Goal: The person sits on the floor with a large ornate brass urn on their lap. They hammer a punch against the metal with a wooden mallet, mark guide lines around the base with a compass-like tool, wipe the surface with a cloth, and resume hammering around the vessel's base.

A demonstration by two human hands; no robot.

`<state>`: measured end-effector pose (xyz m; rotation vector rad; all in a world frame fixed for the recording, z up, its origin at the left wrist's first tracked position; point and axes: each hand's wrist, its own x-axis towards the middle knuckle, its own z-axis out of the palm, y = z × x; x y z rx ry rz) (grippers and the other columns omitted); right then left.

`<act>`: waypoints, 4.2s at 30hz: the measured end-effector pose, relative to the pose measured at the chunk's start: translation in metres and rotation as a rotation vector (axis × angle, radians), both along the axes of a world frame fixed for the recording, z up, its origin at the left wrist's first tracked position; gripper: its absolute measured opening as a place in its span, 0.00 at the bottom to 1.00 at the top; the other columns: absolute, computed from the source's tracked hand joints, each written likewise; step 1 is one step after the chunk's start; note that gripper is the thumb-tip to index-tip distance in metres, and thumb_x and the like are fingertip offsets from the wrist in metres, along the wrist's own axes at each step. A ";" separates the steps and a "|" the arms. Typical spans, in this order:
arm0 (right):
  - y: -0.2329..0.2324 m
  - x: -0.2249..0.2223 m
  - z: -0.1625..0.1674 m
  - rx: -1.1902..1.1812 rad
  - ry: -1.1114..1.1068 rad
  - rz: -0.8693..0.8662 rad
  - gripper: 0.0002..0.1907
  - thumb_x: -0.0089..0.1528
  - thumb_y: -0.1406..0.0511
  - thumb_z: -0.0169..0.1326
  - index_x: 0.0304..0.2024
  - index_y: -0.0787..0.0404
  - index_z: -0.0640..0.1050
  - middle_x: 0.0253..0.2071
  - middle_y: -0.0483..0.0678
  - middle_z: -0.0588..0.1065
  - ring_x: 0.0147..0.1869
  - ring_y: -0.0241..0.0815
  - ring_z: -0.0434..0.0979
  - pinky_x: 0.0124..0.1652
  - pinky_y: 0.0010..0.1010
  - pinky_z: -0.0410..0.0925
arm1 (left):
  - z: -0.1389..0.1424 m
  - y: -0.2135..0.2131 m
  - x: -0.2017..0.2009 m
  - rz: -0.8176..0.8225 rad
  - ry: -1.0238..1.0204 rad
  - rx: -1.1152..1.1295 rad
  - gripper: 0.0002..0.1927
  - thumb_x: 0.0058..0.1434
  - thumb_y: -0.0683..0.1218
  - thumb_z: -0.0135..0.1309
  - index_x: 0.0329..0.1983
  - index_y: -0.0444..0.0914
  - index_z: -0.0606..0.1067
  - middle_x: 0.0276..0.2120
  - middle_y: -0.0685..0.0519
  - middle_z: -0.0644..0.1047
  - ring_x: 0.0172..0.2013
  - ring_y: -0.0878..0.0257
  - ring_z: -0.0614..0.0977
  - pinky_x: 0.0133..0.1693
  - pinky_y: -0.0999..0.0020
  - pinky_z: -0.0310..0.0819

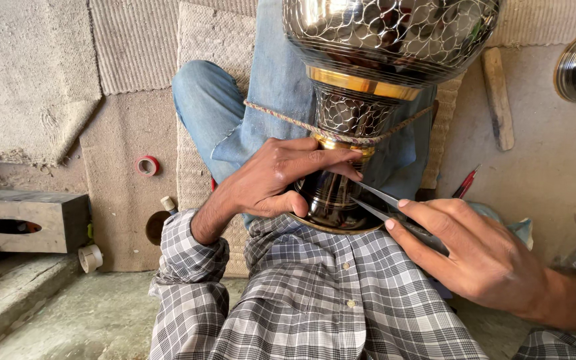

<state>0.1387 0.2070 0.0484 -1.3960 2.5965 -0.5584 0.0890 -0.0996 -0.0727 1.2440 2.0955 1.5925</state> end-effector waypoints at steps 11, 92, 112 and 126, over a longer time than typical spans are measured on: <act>-0.004 0.000 0.003 0.027 0.000 0.008 0.17 0.50 0.70 0.61 0.42 0.68 0.83 0.49 0.59 0.75 0.46 0.52 0.79 0.37 0.37 0.76 | -0.005 0.000 0.000 0.011 0.019 -0.007 0.49 0.72 0.78 0.21 0.77 0.40 0.62 0.59 0.62 0.82 0.43 0.61 0.79 0.39 0.64 0.76; -0.106 -0.012 0.036 0.442 0.316 0.067 0.04 0.53 0.72 0.59 0.29 0.71 0.79 0.22 0.43 0.66 0.24 0.34 0.71 0.17 0.23 0.67 | 0.041 0.044 -0.078 -0.391 0.478 0.103 0.03 0.49 0.51 0.60 0.24 0.52 0.83 0.16 0.65 0.71 0.41 0.61 0.68 0.41 0.62 0.59; -0.151 0.005 0.025 0.607 0.464 -0.055 0.10 0.56 0.71 0.60 0.32 0.77 0.82 0.24 0.51 0.75 0.27 0.36 0.78 0.20 0.21 0.71 | 0.027 0.045 -0.085 -0.418 0.555 0.223 0.14 0.45 0.58 0.57 0.13 0.48 0.72 0.14 0.63 0.62 0.37 0.62 0.65 0.38 0.64 0.57; -0.065 -0.013 0.028 0.356 0.353 0.479 0.21 0.55 0.67 0.53 0.42 0.83 0.80 0.36 0.60 0.75 0.36 0.52 0.74 0.31 0.33 0.70 | 0.030 0.048 -0.068 -0.293 0.531 0.140 0.07 0.55 0.54 0.58 0.26 0.50 0.82 0.23 0.67 0.76 0.44 0.60 0.68 0.41 0.62 0.60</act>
